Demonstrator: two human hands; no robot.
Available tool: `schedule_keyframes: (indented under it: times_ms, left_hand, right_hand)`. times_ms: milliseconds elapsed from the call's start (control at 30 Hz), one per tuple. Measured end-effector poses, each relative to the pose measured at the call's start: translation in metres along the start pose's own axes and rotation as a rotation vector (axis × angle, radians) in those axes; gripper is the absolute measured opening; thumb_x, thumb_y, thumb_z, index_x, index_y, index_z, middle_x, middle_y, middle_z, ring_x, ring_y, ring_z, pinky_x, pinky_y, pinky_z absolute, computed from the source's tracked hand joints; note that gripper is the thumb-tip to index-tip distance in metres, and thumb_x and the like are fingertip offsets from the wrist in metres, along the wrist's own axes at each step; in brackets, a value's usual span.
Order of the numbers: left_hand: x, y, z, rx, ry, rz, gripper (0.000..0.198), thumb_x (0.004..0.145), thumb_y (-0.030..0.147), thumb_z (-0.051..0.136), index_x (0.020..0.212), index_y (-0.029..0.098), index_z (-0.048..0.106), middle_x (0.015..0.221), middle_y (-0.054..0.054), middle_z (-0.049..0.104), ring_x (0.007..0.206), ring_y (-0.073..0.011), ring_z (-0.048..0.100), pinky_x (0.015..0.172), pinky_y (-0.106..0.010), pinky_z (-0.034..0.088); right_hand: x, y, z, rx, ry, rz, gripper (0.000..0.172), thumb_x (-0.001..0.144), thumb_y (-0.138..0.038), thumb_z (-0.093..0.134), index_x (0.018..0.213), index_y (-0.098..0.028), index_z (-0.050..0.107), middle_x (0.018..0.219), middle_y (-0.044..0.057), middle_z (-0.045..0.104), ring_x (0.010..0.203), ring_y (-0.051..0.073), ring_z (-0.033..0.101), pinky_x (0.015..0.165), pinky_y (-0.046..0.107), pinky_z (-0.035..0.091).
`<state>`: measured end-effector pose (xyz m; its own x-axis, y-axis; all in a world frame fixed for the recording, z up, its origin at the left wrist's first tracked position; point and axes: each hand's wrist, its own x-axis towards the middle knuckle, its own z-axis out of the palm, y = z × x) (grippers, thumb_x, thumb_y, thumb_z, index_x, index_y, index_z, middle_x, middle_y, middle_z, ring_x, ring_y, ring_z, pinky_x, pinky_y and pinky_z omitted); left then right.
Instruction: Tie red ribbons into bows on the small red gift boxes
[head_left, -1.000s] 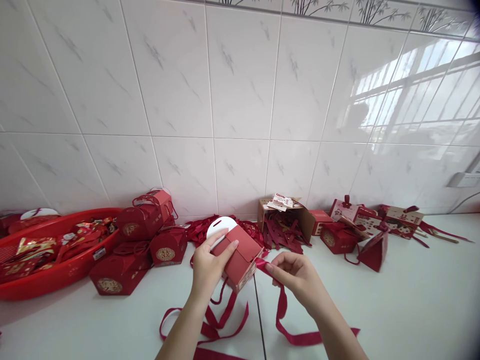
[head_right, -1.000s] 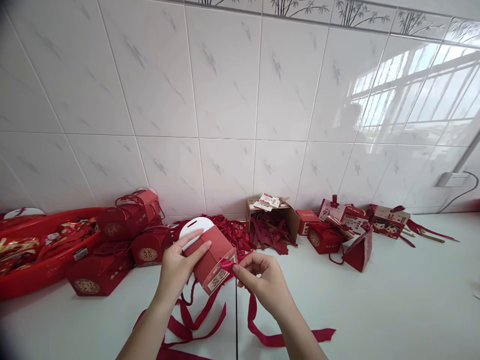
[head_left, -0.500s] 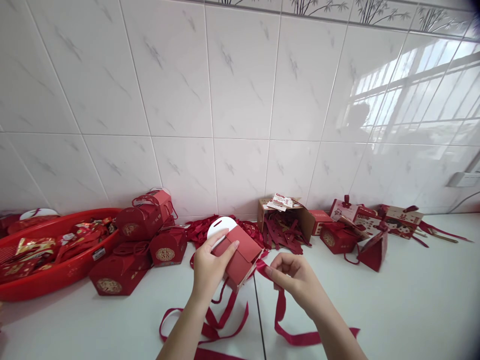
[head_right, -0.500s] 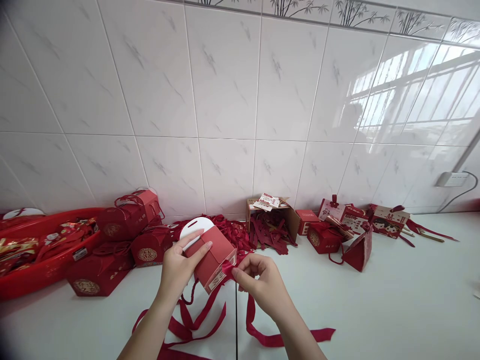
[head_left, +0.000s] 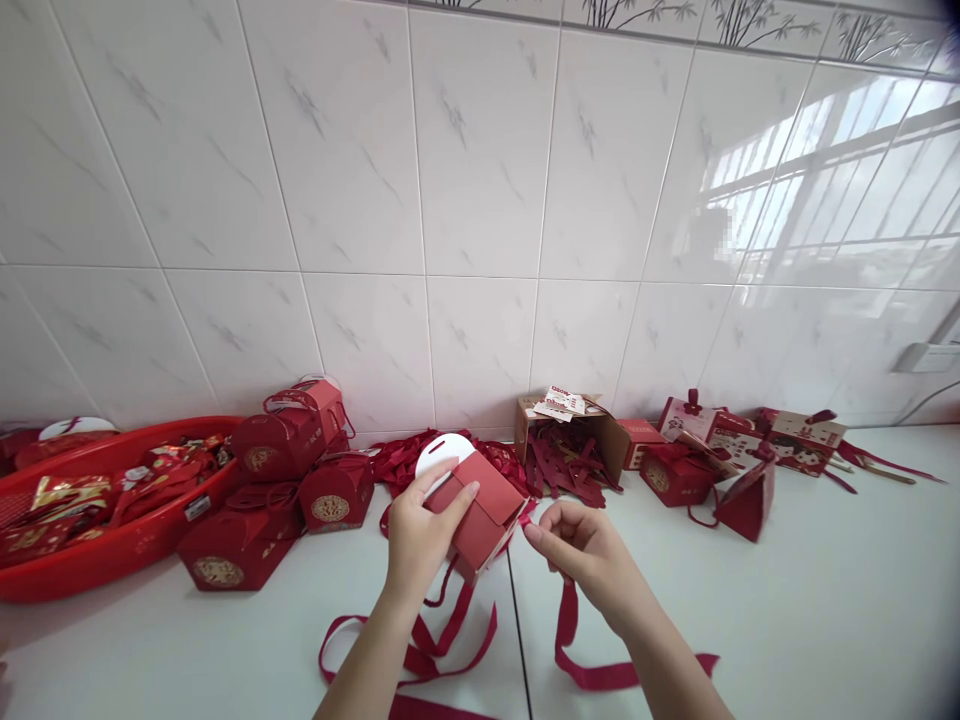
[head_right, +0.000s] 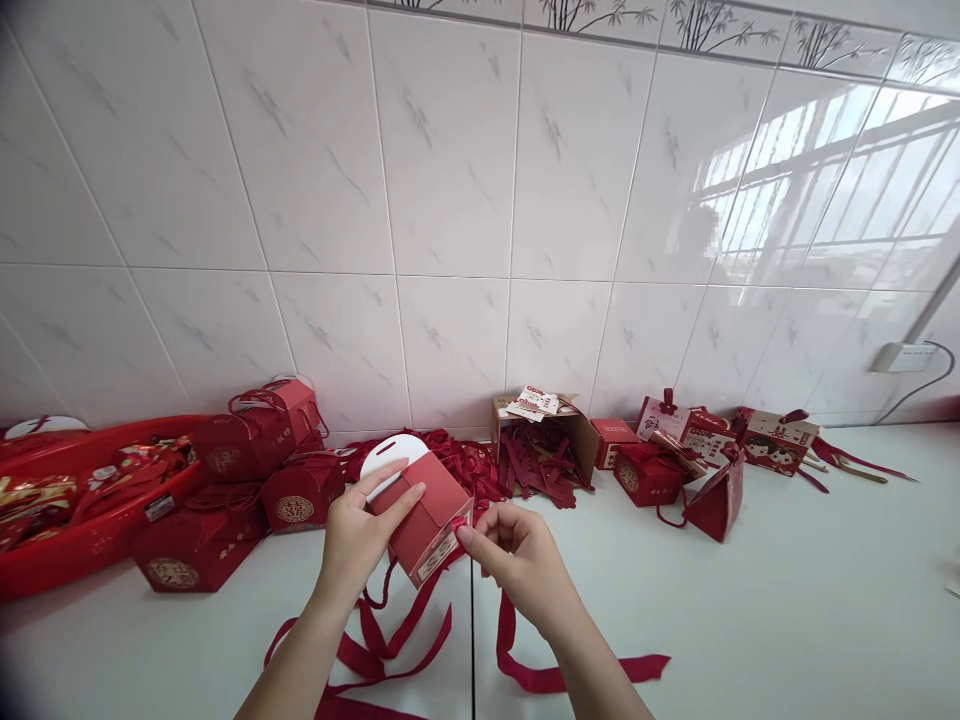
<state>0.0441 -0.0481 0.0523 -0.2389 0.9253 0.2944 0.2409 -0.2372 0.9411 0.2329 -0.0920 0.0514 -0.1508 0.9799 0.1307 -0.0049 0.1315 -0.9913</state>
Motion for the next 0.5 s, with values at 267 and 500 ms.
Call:
schedule_keyframes:
  times_ms: [267,500]
  left_hand:
    - [-0.0009,-0.0002,0.0013,0.04,0.001,0.02,0.041,0.07,0.037,0.074,0.107,0.02,0.071,0.113,-0.008,0.07,0.105,-0.0271,0.064,0.094,-0.037,0.049]
    - [0.0004,-0.0034,0.0012,0.076,-0.006,0.035,0.043,0.071,0.039,0.072,0.109,0.019,0.07,0.111,-0.009,0.071,0.1,-0.0268,0.066,0.093,-0.039,0.05]
  right_hand:
    - [0.0021,0.0031,0.0033,0.084,0.03,0.027,0.041,0.071,-0.055,0.072,0.072,-0.017,0.056,0.055,-0.004,0.049,0.05,0.008,0.04,0.043,0.02,0.024]
    - [0.0034,0.0019,0.0042,0.116,0.016,0.033,0.038,0.075,-0.053,0.069,0.078,-0.016,0.062,0.058,-0.003,0.054,0.045,0.005,0.034,0.04,0.02,0.02]
